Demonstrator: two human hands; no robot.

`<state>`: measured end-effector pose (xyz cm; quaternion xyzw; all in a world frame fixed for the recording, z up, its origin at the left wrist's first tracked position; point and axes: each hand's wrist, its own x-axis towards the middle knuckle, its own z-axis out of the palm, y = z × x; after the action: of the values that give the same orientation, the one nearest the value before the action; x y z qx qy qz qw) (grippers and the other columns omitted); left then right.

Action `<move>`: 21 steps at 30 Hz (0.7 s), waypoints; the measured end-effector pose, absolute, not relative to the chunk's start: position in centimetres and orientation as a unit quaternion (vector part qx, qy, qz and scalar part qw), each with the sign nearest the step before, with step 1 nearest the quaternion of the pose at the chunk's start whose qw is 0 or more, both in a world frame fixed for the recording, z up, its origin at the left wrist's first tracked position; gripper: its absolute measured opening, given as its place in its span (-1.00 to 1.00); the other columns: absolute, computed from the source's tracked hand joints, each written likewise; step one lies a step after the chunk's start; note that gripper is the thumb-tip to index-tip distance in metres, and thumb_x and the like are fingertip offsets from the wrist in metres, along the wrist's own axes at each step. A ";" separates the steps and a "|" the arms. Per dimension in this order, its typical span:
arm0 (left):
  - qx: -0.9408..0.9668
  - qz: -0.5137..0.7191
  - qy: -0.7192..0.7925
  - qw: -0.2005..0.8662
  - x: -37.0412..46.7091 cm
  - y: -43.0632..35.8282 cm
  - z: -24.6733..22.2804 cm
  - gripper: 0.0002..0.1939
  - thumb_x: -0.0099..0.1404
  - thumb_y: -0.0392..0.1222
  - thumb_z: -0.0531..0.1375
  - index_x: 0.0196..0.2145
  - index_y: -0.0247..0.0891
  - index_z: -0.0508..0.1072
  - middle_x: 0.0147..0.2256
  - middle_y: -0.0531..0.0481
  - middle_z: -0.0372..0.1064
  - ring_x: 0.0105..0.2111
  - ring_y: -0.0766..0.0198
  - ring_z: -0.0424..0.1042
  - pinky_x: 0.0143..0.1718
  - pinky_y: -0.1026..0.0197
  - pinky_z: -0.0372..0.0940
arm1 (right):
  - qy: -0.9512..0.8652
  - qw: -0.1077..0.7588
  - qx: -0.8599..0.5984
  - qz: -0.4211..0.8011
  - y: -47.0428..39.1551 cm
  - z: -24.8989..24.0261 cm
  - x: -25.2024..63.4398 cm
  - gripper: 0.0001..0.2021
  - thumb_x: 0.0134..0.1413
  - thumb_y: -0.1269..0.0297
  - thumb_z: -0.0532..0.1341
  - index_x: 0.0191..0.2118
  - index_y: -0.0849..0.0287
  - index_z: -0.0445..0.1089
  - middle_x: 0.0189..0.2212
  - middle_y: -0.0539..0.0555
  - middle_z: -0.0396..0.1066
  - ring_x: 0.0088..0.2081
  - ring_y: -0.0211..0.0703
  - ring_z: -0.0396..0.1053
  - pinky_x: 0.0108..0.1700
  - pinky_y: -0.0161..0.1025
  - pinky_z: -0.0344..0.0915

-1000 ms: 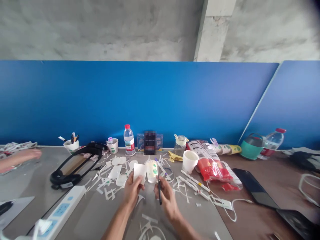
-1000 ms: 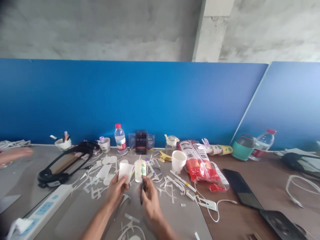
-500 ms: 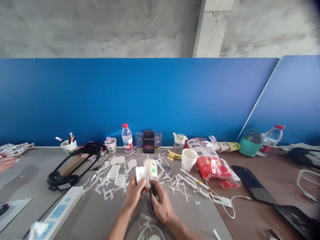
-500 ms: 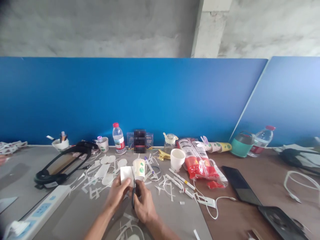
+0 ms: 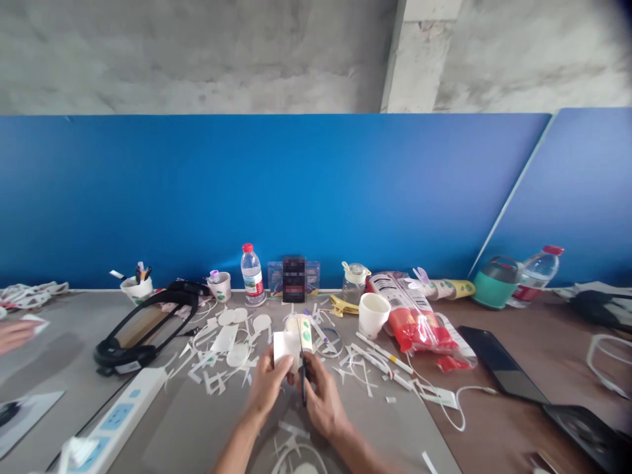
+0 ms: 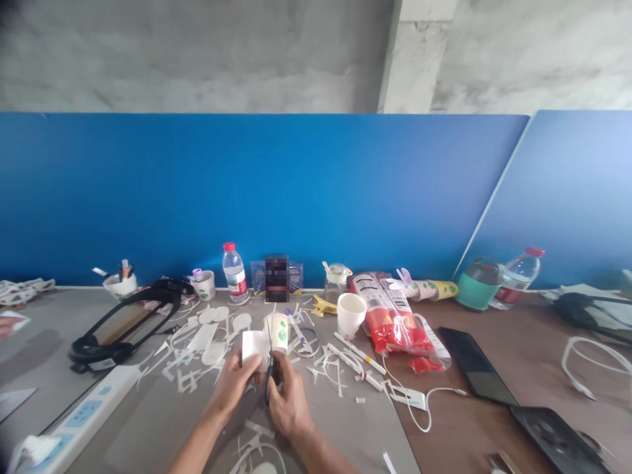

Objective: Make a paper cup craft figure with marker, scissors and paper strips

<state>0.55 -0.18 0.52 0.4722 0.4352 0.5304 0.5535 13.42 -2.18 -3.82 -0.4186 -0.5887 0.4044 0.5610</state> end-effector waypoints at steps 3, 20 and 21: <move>0.467 0.533 0.441 0.551 0.6 -0.2 0.7 -0.69 0.11 -0.08 0.26 -0.22 -0.30 0.40 -0.56 0.10 0.35 -0.61 0.35 0.30 -0.54 0.30 0.24 | -0.601 0.546 -0.433 0.391 -2.3 -3.4 13.4 -0.65 0.09 0.24 0.15 0.00 0.21 0.32 -0.34 0.08 0.44 -0.34 -0.15 0.38 -0.22 -0.27 0.35; 0.467 0.532 0.440 0.552 0.7 -0.4 0.9 -0.70 0.09 -0.06 0.27 -0.26 -0.29 0.41 -0.55 0.09 0.37 -0.63 0.35 0.32 -0.58 0.31 0.26 | -0.596 0.554 -0.407 0.415 -2.5 -3.5 12.9 -0.69 0.16 0.15 0.11 -0.04 0.19 0.30 -0.49 0.00 0.36 -0.50 -0.25 0.28 -0.47 -0.36 0.26; 0.467 0.527 0.441 0.557 0.7 -0.5 1.0 -0.69 0.09 -0.05 0.27 -0.26 -0.28 0.40 -0.56 0.08 0.37 -0.64 0.34 0.32 -0.59 0.30 0.26 | -0.589 0.554 -0.401 0.431 -2.6 -3.4 12.8 -0.70 0.16 0.13 0.11 -0.06 0.18 0.30 -0.52 -0.02 0.34 -0.54 -0.26 0.25 -0.51 -0.37 0.23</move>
<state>0.75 -0.47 0.95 0.4669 0.4414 0.5267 0.5566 12.79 -2.59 -3.41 -0.4010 -0.5886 0.4306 0.5544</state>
